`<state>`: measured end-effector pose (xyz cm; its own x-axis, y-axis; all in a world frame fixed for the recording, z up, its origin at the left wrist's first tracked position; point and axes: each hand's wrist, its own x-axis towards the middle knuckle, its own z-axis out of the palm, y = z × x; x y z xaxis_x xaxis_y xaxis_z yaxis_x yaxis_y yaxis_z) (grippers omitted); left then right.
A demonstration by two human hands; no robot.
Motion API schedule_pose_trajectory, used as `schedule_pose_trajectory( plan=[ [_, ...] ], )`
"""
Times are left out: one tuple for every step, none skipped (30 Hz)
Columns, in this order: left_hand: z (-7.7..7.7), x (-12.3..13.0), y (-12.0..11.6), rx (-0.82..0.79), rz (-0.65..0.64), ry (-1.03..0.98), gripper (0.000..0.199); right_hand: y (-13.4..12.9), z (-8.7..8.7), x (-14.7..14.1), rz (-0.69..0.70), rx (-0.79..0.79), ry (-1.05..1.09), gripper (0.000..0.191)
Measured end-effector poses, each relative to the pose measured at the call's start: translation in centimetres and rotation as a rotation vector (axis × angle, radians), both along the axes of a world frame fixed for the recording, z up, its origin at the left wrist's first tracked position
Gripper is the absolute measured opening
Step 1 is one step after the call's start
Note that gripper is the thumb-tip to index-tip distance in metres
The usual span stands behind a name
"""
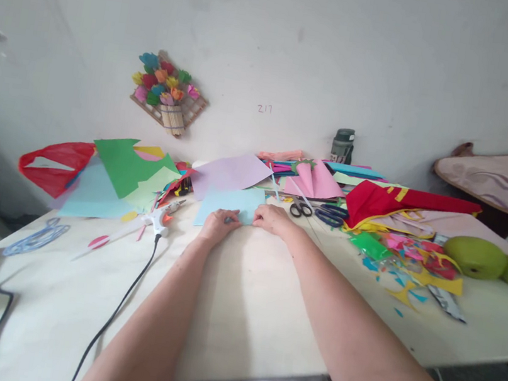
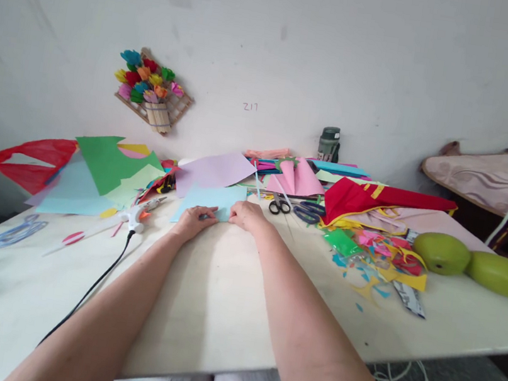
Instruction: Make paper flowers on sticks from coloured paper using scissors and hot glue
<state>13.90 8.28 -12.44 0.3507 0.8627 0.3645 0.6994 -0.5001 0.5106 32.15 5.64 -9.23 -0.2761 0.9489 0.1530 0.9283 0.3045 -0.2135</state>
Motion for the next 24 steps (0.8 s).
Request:
schedule_pose_trajectory(
  plan=[
    [0.0,0.0,0.1,0.002,0.001,0.009,0.01,0.0,0.0,0.1,-0.01,-0.004,0.01,0.016],
    [0.0,0.0,0.2,0.003,0.0,0.02,0.01,0.0,0.0,0.1,-0.021,-0.008,0.019,0.016],
    [0.0,0.0,0.3,0.003,-0.001,0.03,0.01,0.0,-0.1,0.2,-0.033,-0.013,0.027,0.016],
    [0.0,0.0,0.4,0.001,-0.004,0.038,0.011,0.1,-0.1,0.2,-0.049,-0.022,0.034,0.017],
    [0.0,-0.1,0.6,-0.005,-0.007,0.045,0.012,0.1,-0.1,0.3,-0.065,-0.032,0.04,0.017],
    [-0.1,-0.1,0.7,-0.013,-0.011,0.051,0.013,0.1,-0.1,0.3,-0.081,-0.047,0.046,0.017],
    [-0.1,-0.1,0.8,-0.02,-0.014,0.057,0.014,0.0,-0.1,0.3,-0.095,-0.062,0.051,0.018],
    [-0.1,-0.1,0.9,-0.026,-0.015,0.064,0.015,0.0,-0.1,0.4,-0.107,-0.074,0.056,0.018],
    [-0.1,-0.1,1.0,-0.032,-0.014,0.074,0.016,0.0,0.0,0.4,-0.118,-0.082,0.06,0.019],
    [0.0,-0.1,1.1,-0.037,-0.011,0.085,0.017,-0.1,0.0,0.5,-0.128,-0.086,0.063,0.02],
    [0.0,-0.1,1.1,-0.041,-0.004,0.096,0.018,0.0,0.0,0.6,-0.137,-0.09,0.065,0.02],
    [0.0,0.0,1.2,-0.044,0.003,0.106,0.019,0.0,0.0,0.7,-0.146,-0.097,0.062,0.021],
    [-0.1,0.0,1.2,-0.048,0.011,0.116,0.02,0.1,0.0,0.8,-0.152,-0.106,0.058,0.022],
    [-0.1,0.0,1.2,-0.049,0.019,0.128,0.02,0.2,-0.1,1.0,-0.153,-0.119,0.052,0.022],
    [-0.1,0.1,1.2,-0.048,0.03,0.142,0.021,0.4,-0.1,1.1,-0.152,-0.131,0.048,0.022],
    [-0.1,0.1,1.2,-0.044,0.042,0.158,0.021,0.5,-0.2,1.3,-0.154,-0.141,0.044,0.022],
    [-0.1,0.1,1.2,-0.039,0.054,0.176,0.022,0.7,-0.3,1.5,-0.157,-0.149,0.043,0.023],
    [-0.1,0.2,1.2,-0.032,0.066,0.192,0.023,0.8,-0.3,1.6,-0.163,-0.154,0.04,0.023],
    [-0.1,0.2,1.1,-0.027,0.076,0.207,0.023,0.9,-0.4,1.7,-0.17,-0.159,0.036,0.023],
    [-0.1,0.3,1.1,-0.025,0.084,0.218,0.024,1.0,-0.4,1.8,-0.172,-0.169,0.027,0.023],
    [-0.1,0.3,1.0,-0.025,0.089,0.227,0.024,1.0,-0.3,1.8,-0.172,-0.178,0.017,0.023],
    [-0.1,0.3,1.0,-0.028,0.095,0.233,0.024,1.0,-0.3,1.9,-0.166,-0.187,0.007,0.022],
    [0.0,0.4,1.0,-0.033,0.1,0.237,0.023,0.9,-0.2,1.9,-0.156,-0.198,-0.002,0.022],
    [0.0,0.4,0.9,-0.038,0.104,0.241,0.023,0.9,-0.1,1.9,-0.148,-0.21,-0.01,0.022]
  ],
)
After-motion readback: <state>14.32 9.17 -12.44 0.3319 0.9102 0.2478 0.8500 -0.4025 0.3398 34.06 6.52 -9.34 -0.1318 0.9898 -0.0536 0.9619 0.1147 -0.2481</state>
